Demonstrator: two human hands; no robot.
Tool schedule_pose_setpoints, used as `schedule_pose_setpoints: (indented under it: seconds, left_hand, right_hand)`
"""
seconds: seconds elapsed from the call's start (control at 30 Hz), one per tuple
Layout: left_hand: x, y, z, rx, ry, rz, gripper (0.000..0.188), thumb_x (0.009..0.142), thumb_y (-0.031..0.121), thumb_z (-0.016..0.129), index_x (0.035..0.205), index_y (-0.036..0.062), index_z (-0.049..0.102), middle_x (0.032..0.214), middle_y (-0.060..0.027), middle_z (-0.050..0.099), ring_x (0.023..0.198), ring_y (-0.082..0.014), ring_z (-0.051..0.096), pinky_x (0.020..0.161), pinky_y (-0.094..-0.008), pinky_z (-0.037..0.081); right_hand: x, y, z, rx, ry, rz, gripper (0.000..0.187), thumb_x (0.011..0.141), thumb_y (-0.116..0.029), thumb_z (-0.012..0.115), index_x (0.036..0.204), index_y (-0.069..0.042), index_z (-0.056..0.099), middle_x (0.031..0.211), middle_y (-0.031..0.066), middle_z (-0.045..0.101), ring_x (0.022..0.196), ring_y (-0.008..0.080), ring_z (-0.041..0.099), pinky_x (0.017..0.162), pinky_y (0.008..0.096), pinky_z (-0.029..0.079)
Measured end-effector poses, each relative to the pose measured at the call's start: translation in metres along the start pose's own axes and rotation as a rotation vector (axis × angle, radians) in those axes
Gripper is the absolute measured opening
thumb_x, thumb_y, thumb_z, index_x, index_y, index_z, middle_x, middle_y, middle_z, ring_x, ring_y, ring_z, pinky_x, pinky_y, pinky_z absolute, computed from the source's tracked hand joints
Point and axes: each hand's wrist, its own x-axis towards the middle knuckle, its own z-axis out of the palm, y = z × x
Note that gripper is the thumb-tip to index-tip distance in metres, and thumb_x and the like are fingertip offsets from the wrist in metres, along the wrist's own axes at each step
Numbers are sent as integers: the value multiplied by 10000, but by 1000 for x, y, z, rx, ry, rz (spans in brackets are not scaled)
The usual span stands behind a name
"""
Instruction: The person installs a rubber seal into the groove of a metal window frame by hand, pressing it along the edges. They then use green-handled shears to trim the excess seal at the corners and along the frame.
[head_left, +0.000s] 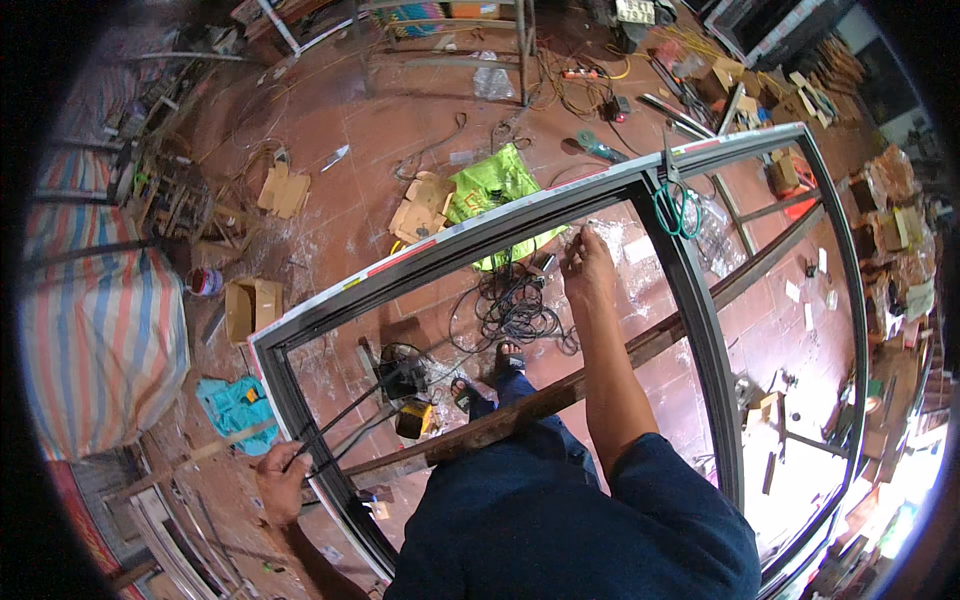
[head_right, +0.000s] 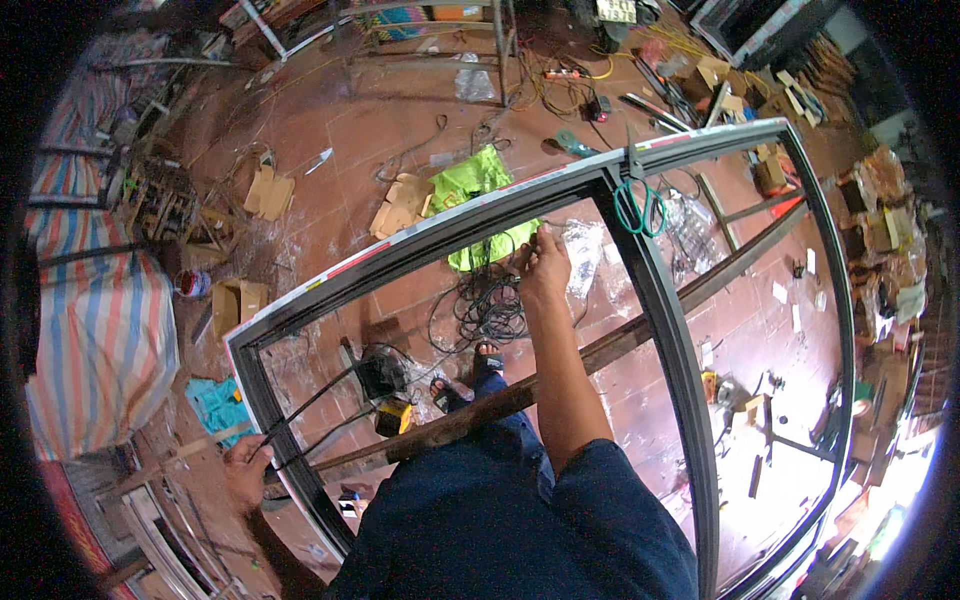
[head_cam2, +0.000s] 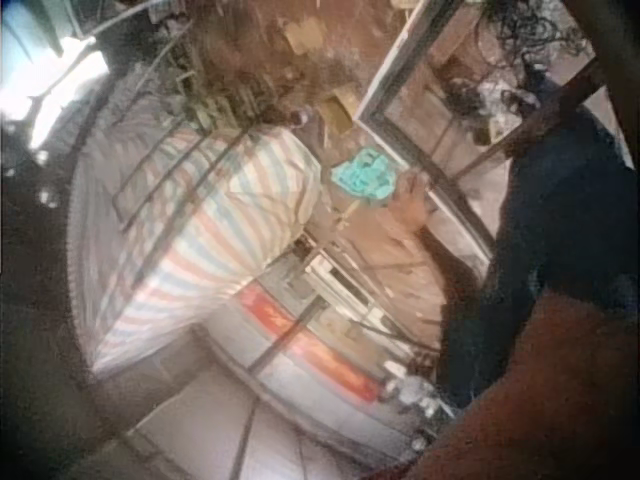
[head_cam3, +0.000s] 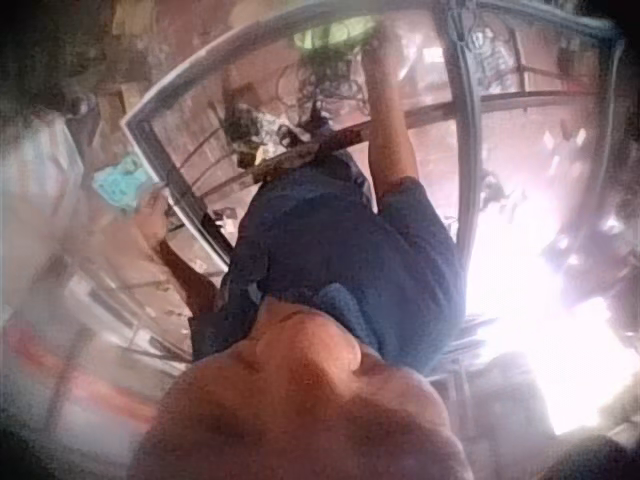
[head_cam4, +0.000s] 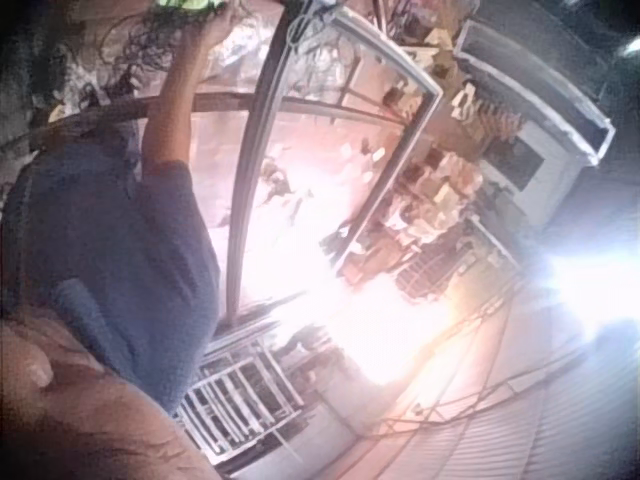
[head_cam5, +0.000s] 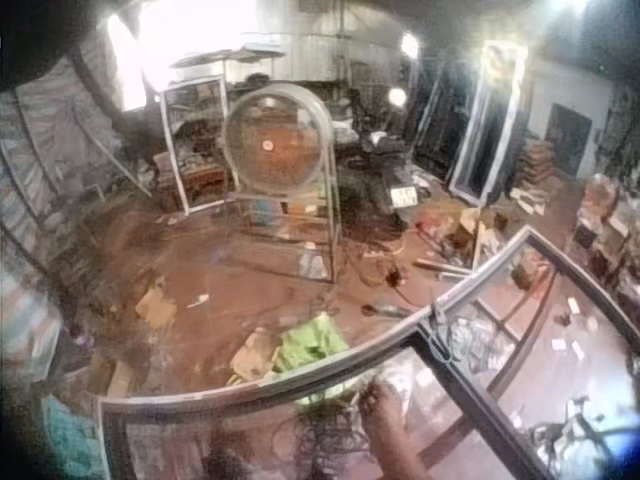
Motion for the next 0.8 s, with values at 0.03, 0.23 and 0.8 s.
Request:
schedule_pose_setpoints:
  seconds: [0.03,0.23,0.8]
  left_hand:
    - [3,3,0,-16,-17,27,146,918,-17,703,1064,-18,707,828,-23,679,740,-117,625,697,-268,506]
    - [12,11,14,-502,37,39,112,958,102,711,1009,2,713,707,17,583,598,-97,509,584,-276,425]
    - [49,69,78,-617,-48,124,266,962,225,758,1053,-15,692,729,11,567,624,-106,521,584,-283,440]
  right_hand:
    - [5,-3,0,-20,24,11,207,1039,-221,686,949,-84,559,763,23,575,603,153,575,491,307,514]
    - [26,16,11,154,-25,-23,225,996,-182,756,995,-63,565,806,34,606,638,159,615,515,282,524]
    - [34,9,14,158,43,-96,193,992,-168,752,941,-61,600,755,17,616,638,160,656,526,275,529]
